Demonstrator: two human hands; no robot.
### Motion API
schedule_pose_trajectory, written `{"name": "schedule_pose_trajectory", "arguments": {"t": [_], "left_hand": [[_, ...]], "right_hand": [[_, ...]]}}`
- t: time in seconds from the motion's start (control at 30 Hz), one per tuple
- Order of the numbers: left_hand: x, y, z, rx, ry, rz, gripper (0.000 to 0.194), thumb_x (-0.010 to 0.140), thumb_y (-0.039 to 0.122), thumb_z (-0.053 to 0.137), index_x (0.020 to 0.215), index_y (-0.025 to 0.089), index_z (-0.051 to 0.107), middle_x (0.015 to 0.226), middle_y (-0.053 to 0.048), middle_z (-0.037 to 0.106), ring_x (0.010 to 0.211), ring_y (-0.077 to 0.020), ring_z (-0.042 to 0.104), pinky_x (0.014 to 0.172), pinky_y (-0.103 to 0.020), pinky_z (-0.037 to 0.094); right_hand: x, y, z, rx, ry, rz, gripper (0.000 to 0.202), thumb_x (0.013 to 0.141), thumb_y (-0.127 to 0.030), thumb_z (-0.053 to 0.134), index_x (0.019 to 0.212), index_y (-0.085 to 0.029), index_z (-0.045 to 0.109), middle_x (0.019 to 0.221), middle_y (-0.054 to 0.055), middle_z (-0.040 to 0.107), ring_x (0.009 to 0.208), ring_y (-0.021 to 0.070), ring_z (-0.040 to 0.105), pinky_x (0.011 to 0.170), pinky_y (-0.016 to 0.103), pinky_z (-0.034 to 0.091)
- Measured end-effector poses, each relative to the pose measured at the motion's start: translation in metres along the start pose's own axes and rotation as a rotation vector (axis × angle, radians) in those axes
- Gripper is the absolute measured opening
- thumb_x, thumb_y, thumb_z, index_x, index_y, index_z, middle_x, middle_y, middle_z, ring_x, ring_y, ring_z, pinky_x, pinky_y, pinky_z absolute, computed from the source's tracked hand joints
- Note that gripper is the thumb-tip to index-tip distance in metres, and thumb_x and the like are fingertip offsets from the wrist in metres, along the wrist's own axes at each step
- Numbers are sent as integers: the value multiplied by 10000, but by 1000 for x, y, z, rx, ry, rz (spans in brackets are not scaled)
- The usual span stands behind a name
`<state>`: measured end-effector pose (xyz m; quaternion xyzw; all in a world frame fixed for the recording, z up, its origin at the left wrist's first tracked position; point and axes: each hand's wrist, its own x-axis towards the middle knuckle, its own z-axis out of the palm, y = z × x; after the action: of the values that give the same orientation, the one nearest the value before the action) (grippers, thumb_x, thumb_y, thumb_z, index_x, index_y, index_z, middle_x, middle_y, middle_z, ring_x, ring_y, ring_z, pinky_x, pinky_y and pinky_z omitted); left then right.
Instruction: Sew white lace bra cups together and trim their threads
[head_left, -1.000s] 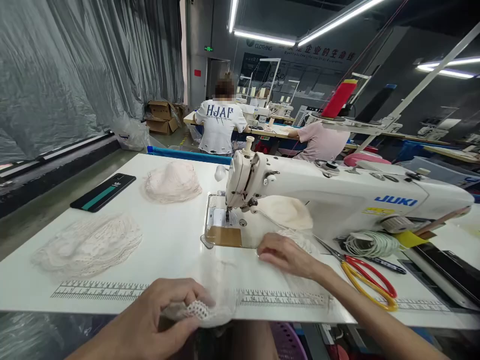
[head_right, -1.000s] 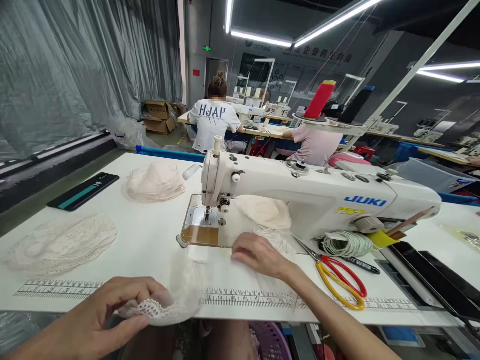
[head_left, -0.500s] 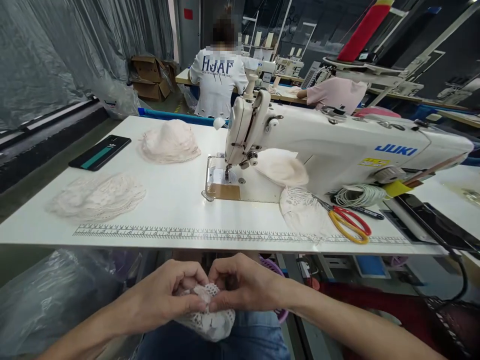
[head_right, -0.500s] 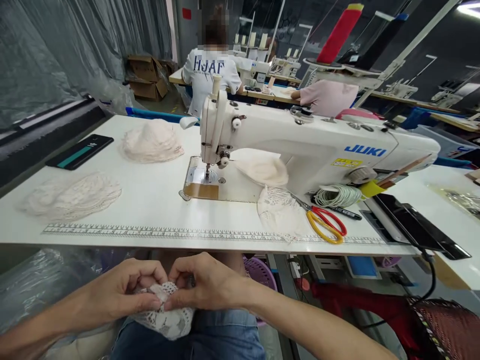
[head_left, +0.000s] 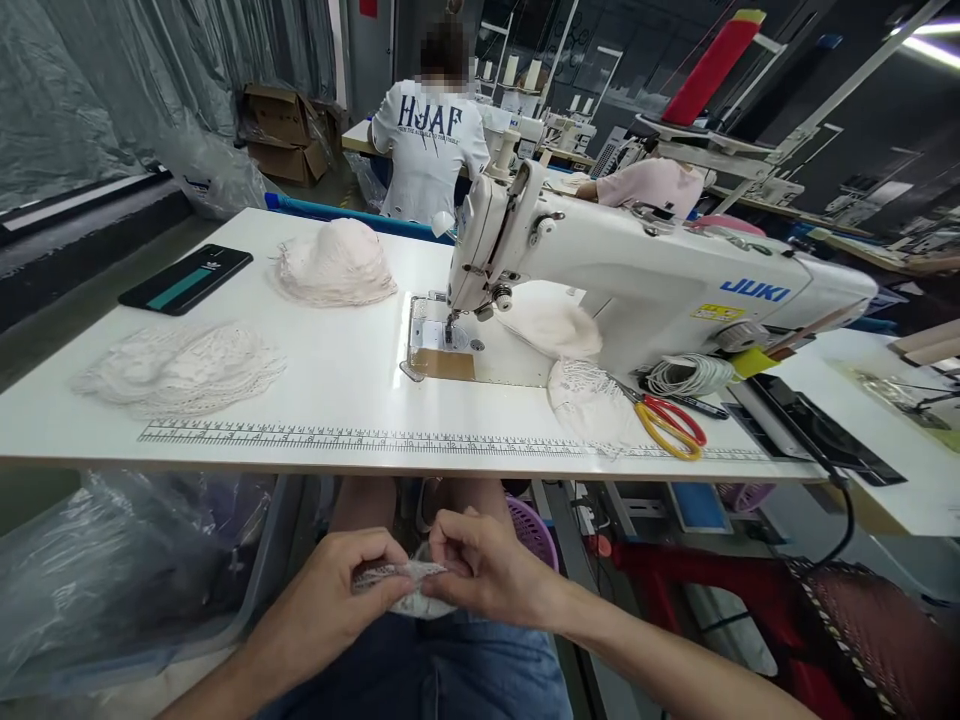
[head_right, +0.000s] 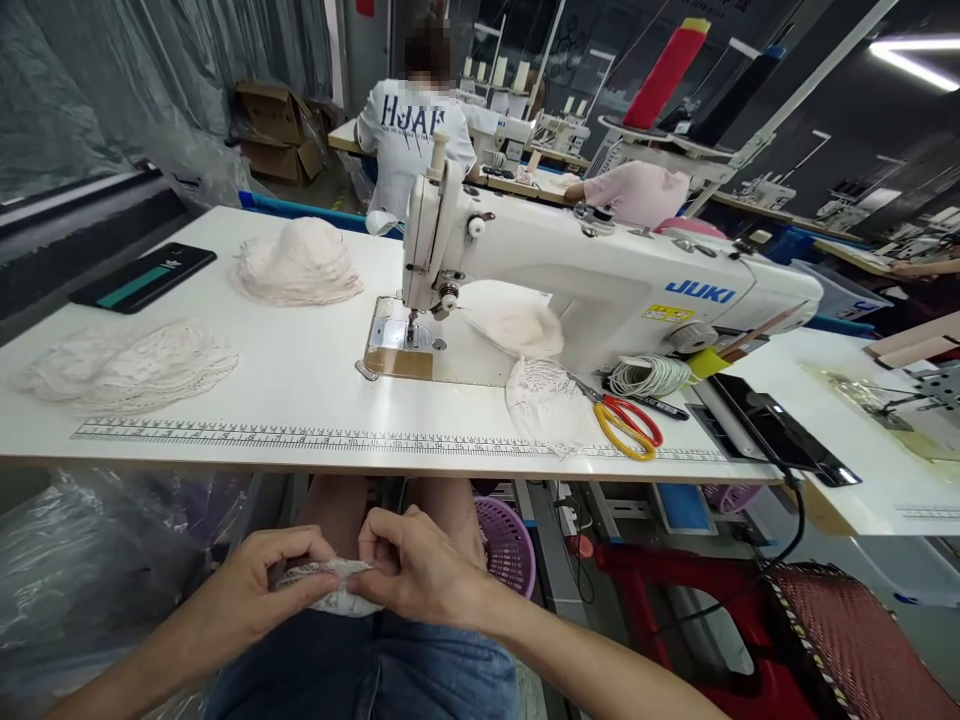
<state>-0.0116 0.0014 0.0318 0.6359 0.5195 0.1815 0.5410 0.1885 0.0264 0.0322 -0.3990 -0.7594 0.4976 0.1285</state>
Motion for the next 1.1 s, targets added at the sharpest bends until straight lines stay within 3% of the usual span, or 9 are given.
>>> {"name": "schedule_pose_trajectory", "arguments": {"t": [0.1,0.2,0.37,0.6,0.73,0.87,0.97,1.03,1.1], "left_hand": [[-2,-2,2,26,27,24,184,817,298,556,711,169,633,685,16,592,666,-148,536,612,-216,348],[-4,1,2,34,38,29,180,821,285,556,697,174,624,685,22,589,664,-141,526,612,-212,337],[-6,8,1,29,-3,46,214,845,298,533,704,182,645,694,23,604,679,-139,538,614,-206,336],[-6,5,5,130,33,81,243,882,298,502,698,190,618,693,21,600,669,-140,554,602,-212,353],[-6,-3,12,282,148,288,231,921,254,460,758,199,614,709,12,601,689,-143,563,647,-236,378],[-4,-11,16,513,387,611,190,914,120,449,836,170,615,651,3,579,602,-139,536,623,-270,377],[-5,-17,16,755,559,864,229,922,75,406,941,109,631,720,-57,664,682,-179,594,684,-325,401],[-9,-18,16,873,600,1006,313,946,81,329,951,83,642,797,-105,709,774,-211,631,729,-356,422],[-13,-17,17,945,602,1055,342,949,78,310,910,105,649,825,-114,729,813,-213,649,736,-355,449]], "right_hand": [[-4,1,4,-65,38,-11,132,796,-205,655,784,-186,524,558,-109,380,544,52,371,768,244,322],[-5,1,5,-80,59,-41,97,809,-236,658,816,-194,572,569,-101,380,560,61,381,768,252,314],[0,1,3,-17,91,-145,290,716,-304,751,917,-180,583,810,-23,501,757,117,490,728,247,356],[2,7,3,3,80,-270,240,798,-347,668,761,-175,506,903,15,552,837,140,507,756,274,368],[-1,6,1,-131,104,-280,251,786,-311,684,754,-182,471,889,-6,572,830,139,493,780,295,329],[-1,8,1,-225,173,-300,162,789,-125,595,748,-184,450,650,-57,484,642,105,445,695,264,315],[0,13,5,-275,288,-391,154,775,-39,471,770,-190,439,634,-51,483,605,106,429,657,258,311],[1,17,7,-319,337,-474,155,785,-40,426,794,-195,429,643,-41,499,593,113,423,648,265,313],[1,21,9,-364,366,-545,148,801,-53,399,813,-198,421,634,-38,496,569,115,407,644,276,315]]}}
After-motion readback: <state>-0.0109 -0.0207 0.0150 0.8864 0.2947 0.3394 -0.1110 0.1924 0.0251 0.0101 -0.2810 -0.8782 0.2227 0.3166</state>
